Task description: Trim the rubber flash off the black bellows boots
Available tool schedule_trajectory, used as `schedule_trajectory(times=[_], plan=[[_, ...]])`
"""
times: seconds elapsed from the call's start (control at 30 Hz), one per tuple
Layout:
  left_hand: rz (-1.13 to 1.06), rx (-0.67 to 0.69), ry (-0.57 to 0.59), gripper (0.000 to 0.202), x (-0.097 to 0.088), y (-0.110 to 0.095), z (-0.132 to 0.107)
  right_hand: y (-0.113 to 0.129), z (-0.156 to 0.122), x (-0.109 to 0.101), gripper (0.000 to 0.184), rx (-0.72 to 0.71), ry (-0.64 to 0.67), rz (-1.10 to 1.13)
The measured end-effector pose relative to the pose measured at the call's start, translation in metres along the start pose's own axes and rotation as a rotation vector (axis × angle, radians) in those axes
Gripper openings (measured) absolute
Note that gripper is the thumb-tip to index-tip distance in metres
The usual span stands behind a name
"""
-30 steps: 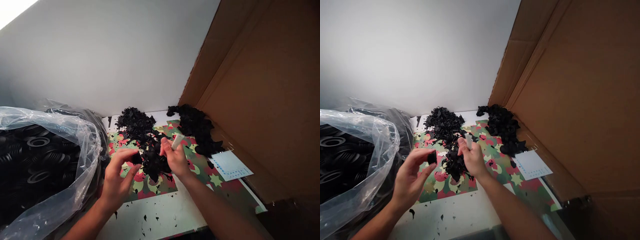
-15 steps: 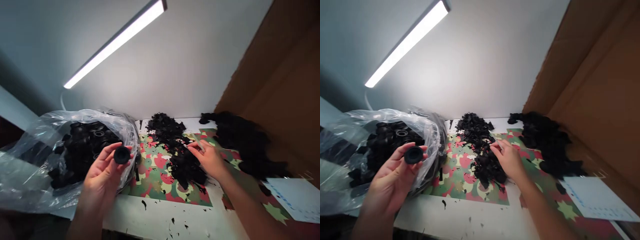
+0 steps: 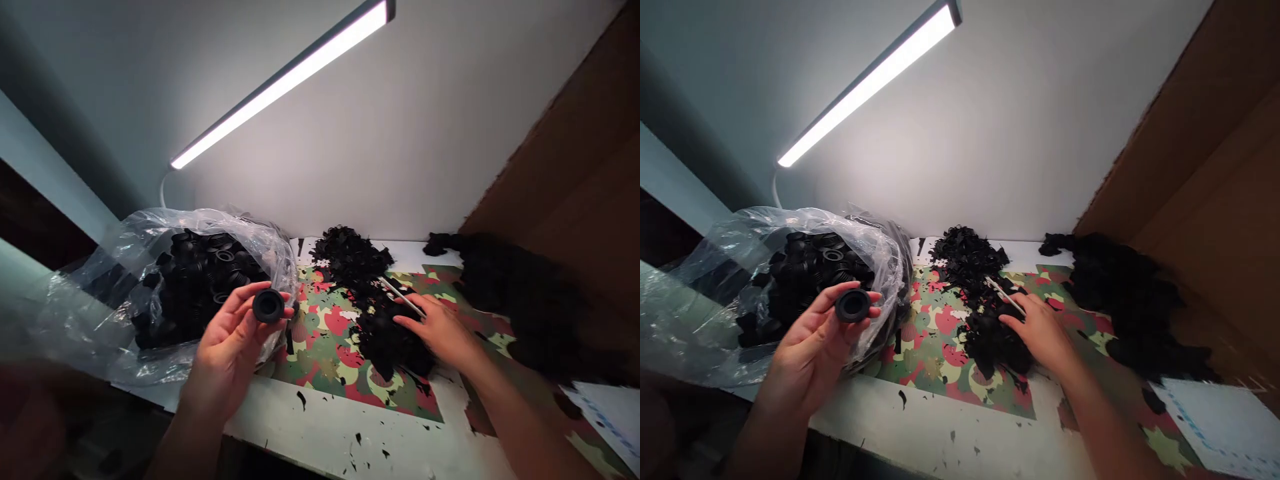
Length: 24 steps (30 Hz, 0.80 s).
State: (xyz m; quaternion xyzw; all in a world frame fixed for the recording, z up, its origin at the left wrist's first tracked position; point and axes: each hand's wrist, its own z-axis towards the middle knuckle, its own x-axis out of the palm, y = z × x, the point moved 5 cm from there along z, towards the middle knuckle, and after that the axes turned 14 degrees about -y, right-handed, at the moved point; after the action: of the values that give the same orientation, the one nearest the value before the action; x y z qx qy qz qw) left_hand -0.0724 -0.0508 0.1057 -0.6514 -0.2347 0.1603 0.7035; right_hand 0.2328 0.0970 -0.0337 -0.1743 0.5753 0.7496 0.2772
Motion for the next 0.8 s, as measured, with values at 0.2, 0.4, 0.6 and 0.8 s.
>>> schedule_trajectory(times=[0.2,0.4,0.6,0.8], plan=[[0.917,0.822,-0.347,0.024,-0.026,-0.051,0.036,0.016,0.01,-0.019,0.037,0.285,-0.149,0.455],[0.678,1.112,0.057,0.038,0.052,-0.022,0.007,0.035,0.005,-0.01,0.059,0.318,-0.154,0.621],[0.485,0.616,0.422,0.05,0.126,0.079,0.004,0.055,-0.013,0.007,0.061,0.225,-0.1,0.616],[0.214,0.092,0.298,0.027,0.113,0.105,0.038,0.072,-0.022,0.006,0.055,0.032,-0.044,0.604]])
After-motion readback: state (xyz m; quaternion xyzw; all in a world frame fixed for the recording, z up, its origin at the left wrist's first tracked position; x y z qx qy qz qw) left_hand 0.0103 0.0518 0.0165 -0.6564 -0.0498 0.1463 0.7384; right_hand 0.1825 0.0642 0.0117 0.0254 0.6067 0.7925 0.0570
